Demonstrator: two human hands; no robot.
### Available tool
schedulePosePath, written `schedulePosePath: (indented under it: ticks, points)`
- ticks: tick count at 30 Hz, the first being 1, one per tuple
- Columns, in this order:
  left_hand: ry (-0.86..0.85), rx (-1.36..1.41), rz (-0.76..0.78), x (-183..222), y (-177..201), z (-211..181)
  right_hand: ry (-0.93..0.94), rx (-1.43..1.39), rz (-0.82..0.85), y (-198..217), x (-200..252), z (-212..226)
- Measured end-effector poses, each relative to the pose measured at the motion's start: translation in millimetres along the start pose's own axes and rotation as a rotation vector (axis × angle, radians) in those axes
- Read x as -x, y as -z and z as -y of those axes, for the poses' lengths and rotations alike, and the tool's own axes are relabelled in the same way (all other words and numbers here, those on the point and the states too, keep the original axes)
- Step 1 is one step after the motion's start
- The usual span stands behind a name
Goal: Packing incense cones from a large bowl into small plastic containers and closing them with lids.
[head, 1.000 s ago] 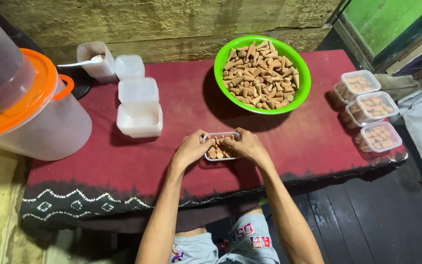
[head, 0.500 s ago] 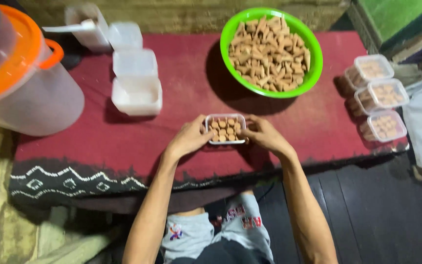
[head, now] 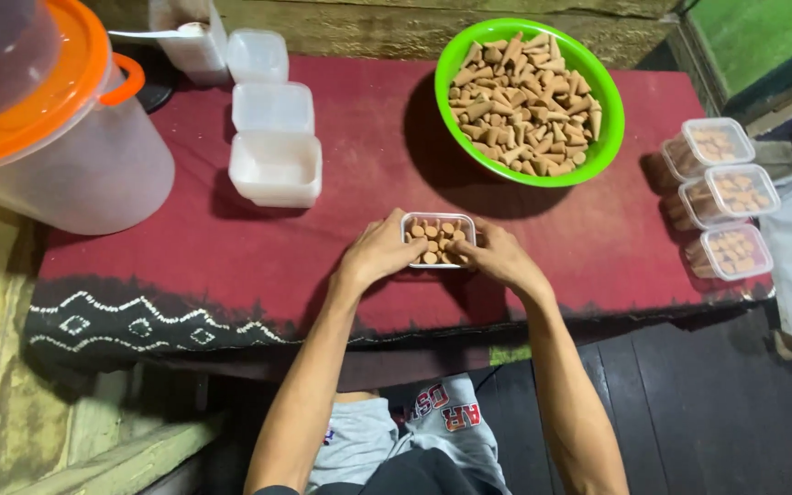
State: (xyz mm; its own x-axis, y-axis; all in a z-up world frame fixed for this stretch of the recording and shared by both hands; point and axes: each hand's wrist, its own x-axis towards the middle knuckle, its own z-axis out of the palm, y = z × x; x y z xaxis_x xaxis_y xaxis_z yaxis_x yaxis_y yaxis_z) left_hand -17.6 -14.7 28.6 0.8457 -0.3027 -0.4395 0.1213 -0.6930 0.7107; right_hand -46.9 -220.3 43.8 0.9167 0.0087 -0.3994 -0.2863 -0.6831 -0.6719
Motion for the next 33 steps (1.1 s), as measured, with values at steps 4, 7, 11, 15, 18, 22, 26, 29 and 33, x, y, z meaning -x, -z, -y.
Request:
schedulePosePath:
  ticks: [4, 7, 11, 15, 18, 22, 26, 29, 33]
  points:
    - [0.02, -0.017, 0.008, -7, -2, -5, -0.046, 0.046, -0.046, -10, -23, -24]
    - [0.04, -0.073, -0.018, -17, -4, -9, -0.047, 0.017, -0.025, 1, -9, -14]
    - [0.093, -0.1, -0.038, -22, -10, -10, 0.145, -0.314, 0.151, 12, 11, -16]
    - [0.116, -0.107, -0.06, -13, -14, -13, 0.173, -0.36, 0.2, 5, -7, -45]
    - [0.106, -0.124, -0.12, -6, -14, -24, 0.162, -0.28, 0.159, 4, -12, -44]
    - [0.065, -0.096, -0.146, 5, -10, -15, 0.119, -0.211, 0.137, 9, 4, -23]
    - [-0.028, 0.114, -0.051, 15, 1, 3, 0.051, -0.051, 0.118, 7, -1, -19]
    - [-0.079, 0.161, -0.049, 17, 0, 14, 0.004, 0.028, 0.12, 9, -1, -16]
    - [-0.124, 0.151, -0.068, -3, -8, 32, -0.117, 0.136, 0.12, 6, 15, 22]
